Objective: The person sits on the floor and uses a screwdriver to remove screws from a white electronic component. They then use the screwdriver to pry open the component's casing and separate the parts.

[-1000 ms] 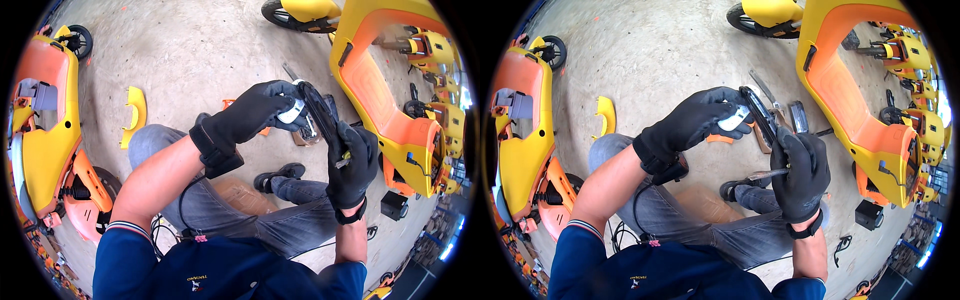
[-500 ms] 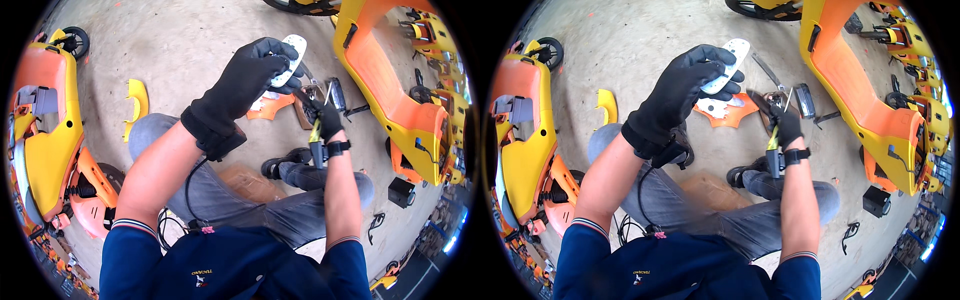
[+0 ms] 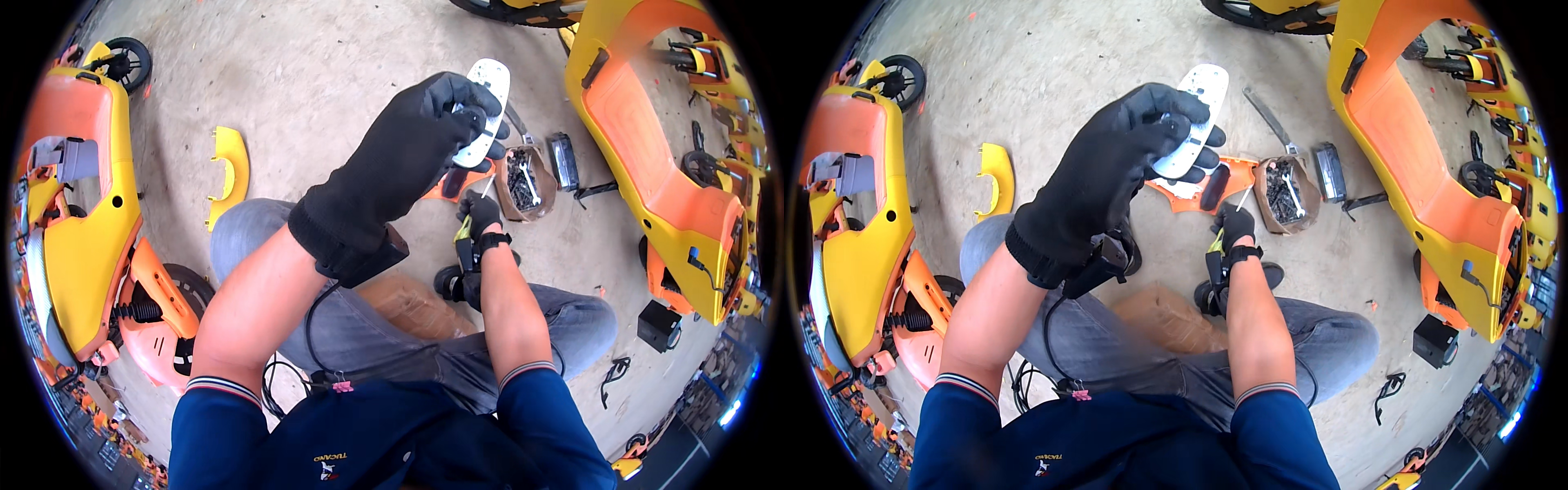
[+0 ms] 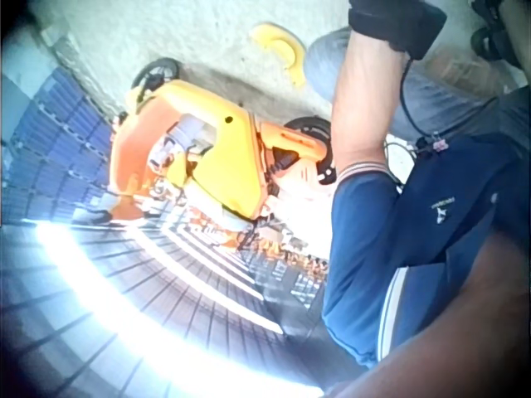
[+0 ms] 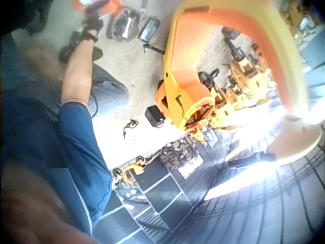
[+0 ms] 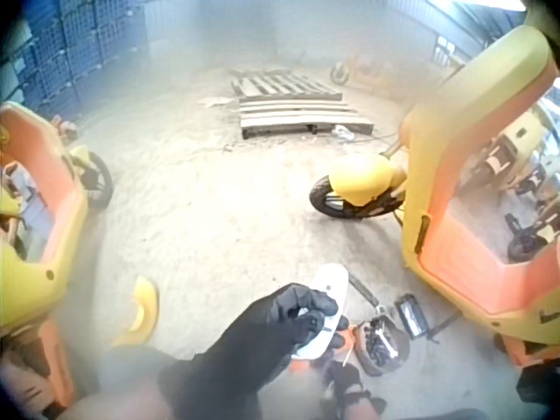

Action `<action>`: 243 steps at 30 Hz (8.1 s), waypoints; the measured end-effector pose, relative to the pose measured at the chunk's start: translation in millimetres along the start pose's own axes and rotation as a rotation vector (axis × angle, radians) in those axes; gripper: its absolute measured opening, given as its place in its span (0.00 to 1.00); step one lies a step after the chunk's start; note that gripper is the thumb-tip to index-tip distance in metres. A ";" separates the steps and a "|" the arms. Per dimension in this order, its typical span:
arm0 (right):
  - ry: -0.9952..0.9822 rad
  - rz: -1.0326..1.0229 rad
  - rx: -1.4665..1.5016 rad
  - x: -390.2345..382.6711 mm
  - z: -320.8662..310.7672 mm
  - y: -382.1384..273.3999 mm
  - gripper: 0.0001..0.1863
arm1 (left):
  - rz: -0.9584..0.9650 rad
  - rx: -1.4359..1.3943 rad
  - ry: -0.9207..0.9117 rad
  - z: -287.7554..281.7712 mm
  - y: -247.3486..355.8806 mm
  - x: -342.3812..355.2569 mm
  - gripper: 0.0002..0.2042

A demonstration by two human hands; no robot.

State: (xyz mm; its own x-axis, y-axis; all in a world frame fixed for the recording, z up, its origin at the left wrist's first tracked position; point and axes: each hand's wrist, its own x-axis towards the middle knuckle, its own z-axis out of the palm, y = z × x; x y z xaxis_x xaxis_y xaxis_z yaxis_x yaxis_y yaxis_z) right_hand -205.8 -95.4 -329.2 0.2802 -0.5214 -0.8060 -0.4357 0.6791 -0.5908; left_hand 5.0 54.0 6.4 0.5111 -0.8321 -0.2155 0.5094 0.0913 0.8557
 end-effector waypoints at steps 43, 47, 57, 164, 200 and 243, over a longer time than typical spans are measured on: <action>-0.210 -0.928 -0.532 -333.8 23.0 -239.8 0.15 | -0.086 0.152 -0.352 21.9 -17.1 4.5 0.15; -0.272 -0.919 -0.499 -336.3 20.9 -238.6 0.14 | -0.088 0.168 -0.397 20.7 -11.4 2.5 0.17; -0.036 -1.105 -0.677 -317.6 24.0 -221.8 0.10 | 0.007 0.343 -0.364 26.7 -20.6 0.4 0.19; -0.243 -0.758 0.192 -285.2 -62.8 -211.8 0.21 | -0.061 0.195 -0.189 5.2 -7.2 -3.0 0.12; -0.220 -0.412 -1.133 -9.1 22.8 -341.3 0.11 | 0.244 0.212 0.229 -53.3 69.7 -17.0 0.23; 0.132 -0.601 -1.689 303.7 104.1 -269.1 0.19 | -0.107 0.485 0.814 -69.1 67.2 -6.9 0.26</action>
State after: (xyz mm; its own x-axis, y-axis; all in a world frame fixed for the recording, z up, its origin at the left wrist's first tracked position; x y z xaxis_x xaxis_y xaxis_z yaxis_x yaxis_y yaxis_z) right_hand 85.6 -382.7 -418.8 0.6869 -0.5630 -0.4596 -0.6459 -0.7628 -0.0307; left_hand 83.6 103.6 32.9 0.8964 -0.1703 -0.4091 0.3322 -0.3528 0.8747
